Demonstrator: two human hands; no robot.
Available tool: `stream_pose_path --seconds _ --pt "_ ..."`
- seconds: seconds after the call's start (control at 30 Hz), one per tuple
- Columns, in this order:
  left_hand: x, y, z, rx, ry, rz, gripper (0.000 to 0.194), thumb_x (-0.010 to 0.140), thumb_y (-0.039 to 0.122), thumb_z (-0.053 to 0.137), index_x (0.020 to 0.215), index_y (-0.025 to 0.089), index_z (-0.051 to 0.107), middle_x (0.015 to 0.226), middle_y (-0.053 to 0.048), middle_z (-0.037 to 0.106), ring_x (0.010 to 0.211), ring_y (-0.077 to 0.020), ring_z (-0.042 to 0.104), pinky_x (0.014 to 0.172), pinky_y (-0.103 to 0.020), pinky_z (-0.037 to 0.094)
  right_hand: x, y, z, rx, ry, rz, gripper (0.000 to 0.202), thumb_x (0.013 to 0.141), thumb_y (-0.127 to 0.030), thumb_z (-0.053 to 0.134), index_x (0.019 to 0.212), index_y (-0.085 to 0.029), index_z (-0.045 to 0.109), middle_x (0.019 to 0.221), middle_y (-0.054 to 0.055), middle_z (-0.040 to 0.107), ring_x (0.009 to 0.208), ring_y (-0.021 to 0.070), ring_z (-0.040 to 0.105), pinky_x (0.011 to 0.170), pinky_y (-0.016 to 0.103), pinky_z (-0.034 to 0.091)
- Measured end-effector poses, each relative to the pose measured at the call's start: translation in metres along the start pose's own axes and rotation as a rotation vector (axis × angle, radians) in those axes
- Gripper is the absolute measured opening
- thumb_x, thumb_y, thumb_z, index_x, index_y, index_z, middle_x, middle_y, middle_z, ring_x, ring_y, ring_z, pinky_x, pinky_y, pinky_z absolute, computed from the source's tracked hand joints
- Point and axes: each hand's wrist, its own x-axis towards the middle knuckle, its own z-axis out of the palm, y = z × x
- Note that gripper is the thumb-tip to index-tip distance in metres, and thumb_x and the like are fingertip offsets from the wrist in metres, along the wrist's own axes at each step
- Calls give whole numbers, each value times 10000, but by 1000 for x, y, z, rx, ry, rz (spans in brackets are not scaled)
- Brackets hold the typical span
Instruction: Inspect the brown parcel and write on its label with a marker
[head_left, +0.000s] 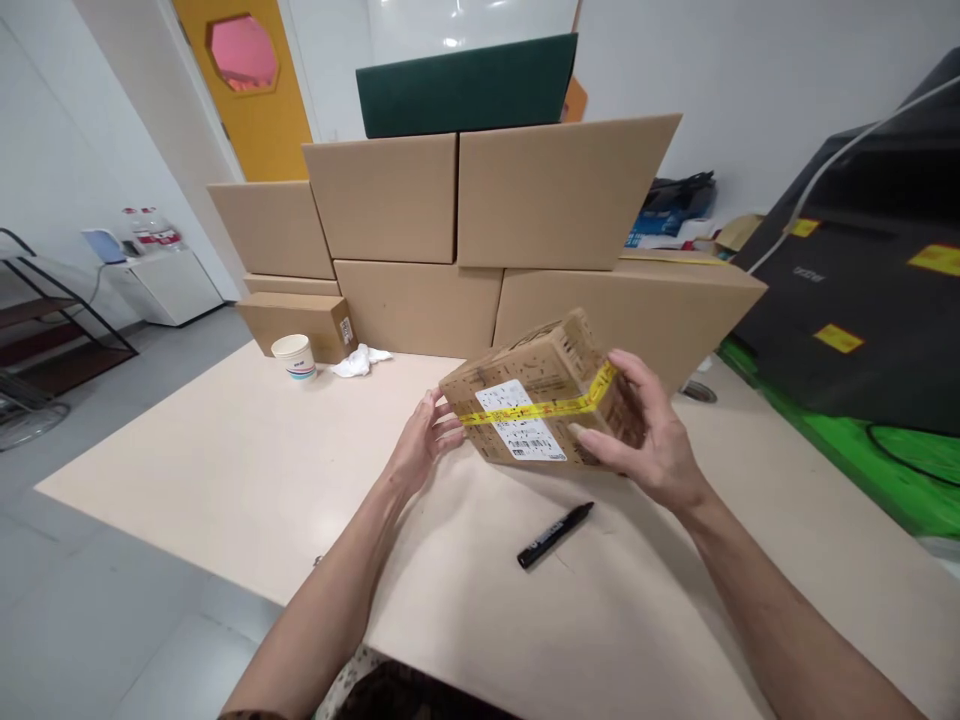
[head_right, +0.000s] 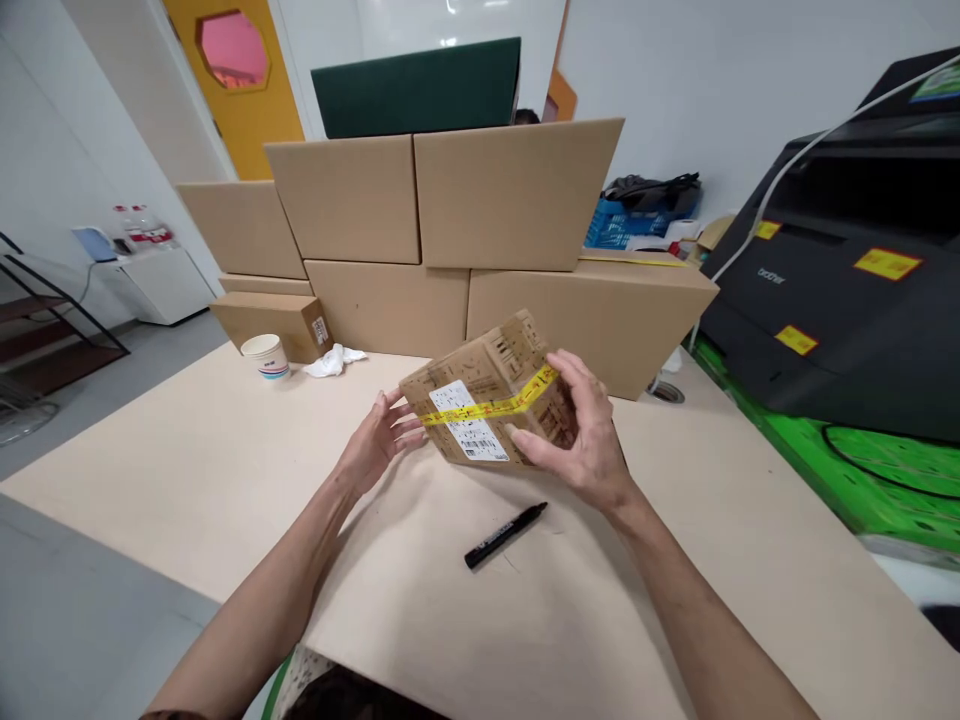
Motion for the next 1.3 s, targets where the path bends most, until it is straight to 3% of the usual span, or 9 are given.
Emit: stream_pose_path --seconds 0.13,0.27,0.43,0.63,0.8,0.87,1.0,1.1,1.3 --pt "-2 5 0 -123 -25 -72 597 858 742 645 1214 265 689 1213 -94 649 994 -227 647 791 -359 594 -5 -13 4 -242 -152 -201 770 503 -499 973 1223 -362 736 1557 55 537 1463 454 408 1247 650 197" --pt "-4 10 -6 -276 -69 -171 722 849 841 527 1167 208 663 1195 -134 629 986 -282 665 757 -483 627 -11 -20 10 -149 -194 -238 663 509 -502 980 1123 -353 778 1482 67 602 1431 448 456 1231 655 248" --pt "-3 13 -11 -358 -74 -286 729 882 795 534 1255 176 624 1232 -185 679 1165 -394 668 934 -656 571 -27 -24 24 112 -154 -176 566 542 -446 971 1077 -371 800 1279 55 732 1358 426 539 1217 670 308" --pt "3 6 -12 -446 -42 -203 399 997 416 611 1295 152 638 1157 -142 774 1202 -334 706 1052 -530 569 -38 -32 44 512 108 57 361 786 -549 794 1067 -325 803 1146 82 768 1168 332 675 1092 569 477" --pt "5 -4 -4 -512 2 -103 499 997 110 566 1486 192 510 1158 -80 794 1071 -188 764 1094 -369 548 -24 -8 50 489 456 297 254 760 -451 780 934 -266 792 1078 38 769 1175 266 667 1112 478 467" --pt "3 -5 3 -493 -22 -34 576 981 44 553 1516 247 484 1179 -42 790 1053 -143 763 1095 -321 538 -22 7 53 471 443 450 278 706 -445 826 894 -246 777 1023 27 778 1094 257 694 1032 448 527" --pt "-5 -2 16 -380 -50 56 575 952 349 717 1489 287 523 1338 -43 728 1279 -221 672 1155 -378 495 -29 23 60 487 197 547 379 693 -473 854 973 -236 763 1030 47 800 1021 282 733 904 447 597" --pt "-11 1 19 -229 -96 148 843 773 661 801 1482 293 531 1499 -64 616 1473 -324 491 1211 -445 426 -37 25 63 446 145 438 441 747 -489 839 1100 -247 734 1145 68 792 1090 291 726 986 483 573" --pt "-15 6 13 -1 -166 162 917 716 602 870 1490 291 490 1524 -88 579 1490 -378 435 1204 -488 392 -43 25 61 238 126 173 500 847 -478 775 1268 -235 658 1286 117 738 1162 298 701 1042 499 555"
